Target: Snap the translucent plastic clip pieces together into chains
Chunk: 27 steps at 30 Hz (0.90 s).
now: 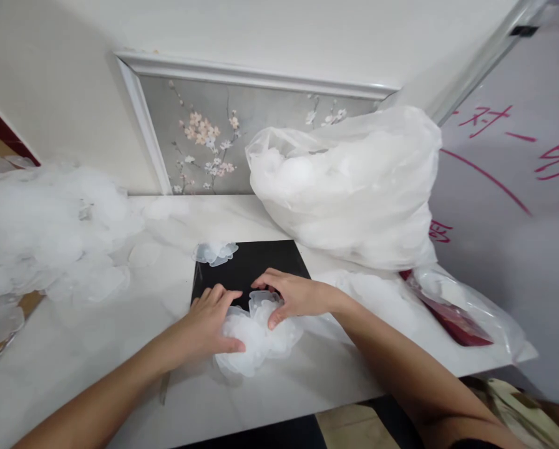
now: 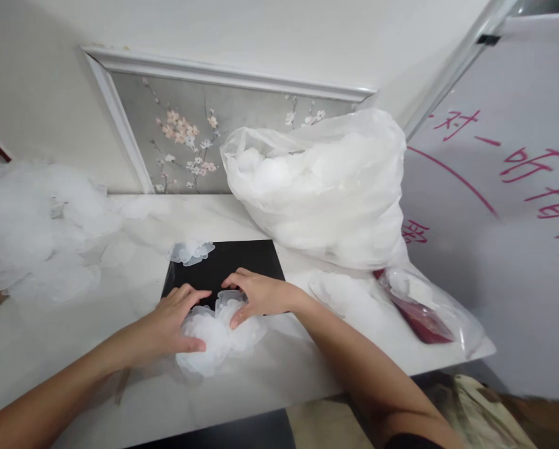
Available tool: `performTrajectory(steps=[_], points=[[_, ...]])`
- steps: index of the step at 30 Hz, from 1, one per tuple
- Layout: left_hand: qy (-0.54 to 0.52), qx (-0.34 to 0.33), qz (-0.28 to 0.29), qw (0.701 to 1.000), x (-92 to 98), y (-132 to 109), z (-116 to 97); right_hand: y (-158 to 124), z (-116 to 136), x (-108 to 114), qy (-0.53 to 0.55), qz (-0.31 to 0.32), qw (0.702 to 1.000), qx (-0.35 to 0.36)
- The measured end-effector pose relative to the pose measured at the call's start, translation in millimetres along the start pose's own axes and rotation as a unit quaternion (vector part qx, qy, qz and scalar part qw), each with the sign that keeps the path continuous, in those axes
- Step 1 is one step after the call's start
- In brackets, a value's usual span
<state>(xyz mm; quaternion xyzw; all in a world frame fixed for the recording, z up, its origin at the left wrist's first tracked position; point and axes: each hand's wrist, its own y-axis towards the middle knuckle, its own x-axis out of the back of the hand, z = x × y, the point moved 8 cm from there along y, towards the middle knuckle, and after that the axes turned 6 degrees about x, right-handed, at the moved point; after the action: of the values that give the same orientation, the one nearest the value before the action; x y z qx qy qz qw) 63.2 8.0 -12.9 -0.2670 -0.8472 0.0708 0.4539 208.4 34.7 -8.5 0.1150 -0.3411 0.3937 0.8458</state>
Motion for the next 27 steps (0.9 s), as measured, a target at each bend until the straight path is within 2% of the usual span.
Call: performTrajectory(steps=[3,7,9,11,12,14,16,17,19,21,23,25,27], points=[[0.033,0.023,0.052,0.998,-8.5,-2,5,2,7,-17,-0.026,0.079,0.996,-0.033],[-0.028,0.041,0.079,0.996,-4.2,-6,6,3,5,-28,-0.008,0.111,0.991,-0.077],[-0.125,0.023,0.102,0.987,0.5,-7,2,2,0,-20,0.061,0.073,0.993,-0.075],[-0.244,0.027,0.107,0.963,8.6,-4,6,0,-8,0,0.195,-0.02,0.977,-0.078],[-0.3,0.036,0.091,0.949,14.8,-1,10,-1,-11,12,0.276,-0.081,0.955,-0.074],[-0.398,0.052,0.003,0.916,31.3,7,23,0,-13,33,0.418,-0.188,0.888,-0.044],[-0.458,0.058,-0.087,0.883,41.8,13,35,11,-3,38,0.502,-0.236,0.832,-0.001],[-0.479,0.056,-0.123,0.867,43.8,14,38,21,4,33,0.519,-0.236,0.821,0.012],[-0.516,0.051,-0.159,0.84,41.0,16,39,46,18,9,0.527,-0.209,0.824,0.015],[-0.559,0.061,-0.167,0.81,34.8,17,40,70,30,-16,0.529,-0.19,0.827,0.02],[-0.586,0.076,-0.189,0.784,34.4,16,44,85,32,-25,0.513,-0.222,0.829,0.024],[-0.582,0.061,-0.244,0.773,45.2,12,48,86,28,-8,0.471,-0.289,0.833,0.021],[-0.547,0.034,-0.284,0.787,57.5,8,49,77,20,38,0.414,-0.364,0.834,0.012]])
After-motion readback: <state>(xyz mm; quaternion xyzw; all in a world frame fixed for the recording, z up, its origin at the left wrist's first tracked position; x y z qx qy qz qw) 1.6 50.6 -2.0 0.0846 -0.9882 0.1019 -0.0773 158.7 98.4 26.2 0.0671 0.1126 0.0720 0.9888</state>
